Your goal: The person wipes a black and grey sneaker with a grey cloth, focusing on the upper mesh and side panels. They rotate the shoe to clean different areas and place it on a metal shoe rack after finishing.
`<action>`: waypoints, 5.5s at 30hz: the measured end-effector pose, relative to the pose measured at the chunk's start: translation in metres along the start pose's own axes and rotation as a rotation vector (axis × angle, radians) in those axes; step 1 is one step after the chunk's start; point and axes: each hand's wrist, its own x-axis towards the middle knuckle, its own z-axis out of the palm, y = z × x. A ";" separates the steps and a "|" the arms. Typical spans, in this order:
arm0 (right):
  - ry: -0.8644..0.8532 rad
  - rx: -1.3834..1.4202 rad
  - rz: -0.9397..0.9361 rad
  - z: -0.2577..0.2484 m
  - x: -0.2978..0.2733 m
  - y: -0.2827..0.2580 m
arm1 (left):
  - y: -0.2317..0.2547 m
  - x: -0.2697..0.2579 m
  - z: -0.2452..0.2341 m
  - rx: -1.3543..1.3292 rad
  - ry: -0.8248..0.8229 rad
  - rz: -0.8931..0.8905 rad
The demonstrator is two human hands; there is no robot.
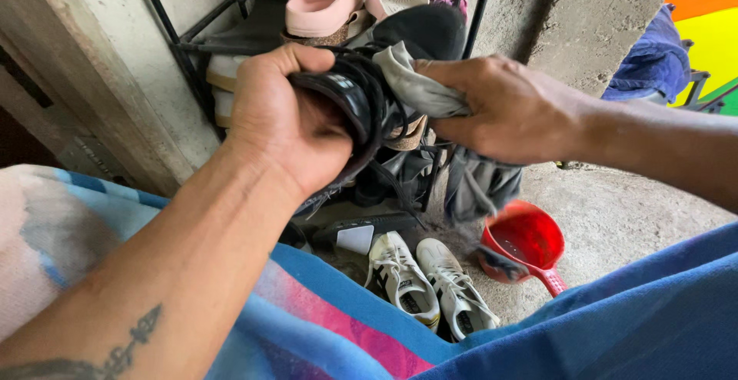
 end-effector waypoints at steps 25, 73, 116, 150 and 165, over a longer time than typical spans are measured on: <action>-0.108 -0.101 0.042 0.008 -0.002 -0.016 | -0.035 0.004 0.014 0.199 0.140 0.025; -0.015 0.135 -0.004 0.012 0.002 0.003 | -0.035 -0.008 0.014 0.061 0.056 -0.066; -0.061 -0.053 0.396 -0.003 0.023 0.017 | -0.051 -0.004 0.016 0.159 0.168 0.100; -0.078 0.111 -0.333 0.008 0.006 -0.002 | -0.160 0.092 -0.142 2.160 -0.158 0.822; 0.035 0.050 -0.224 0.018 -0.004 0.004 | -0.080 0.007 -0.022 1.190 0.235 0.173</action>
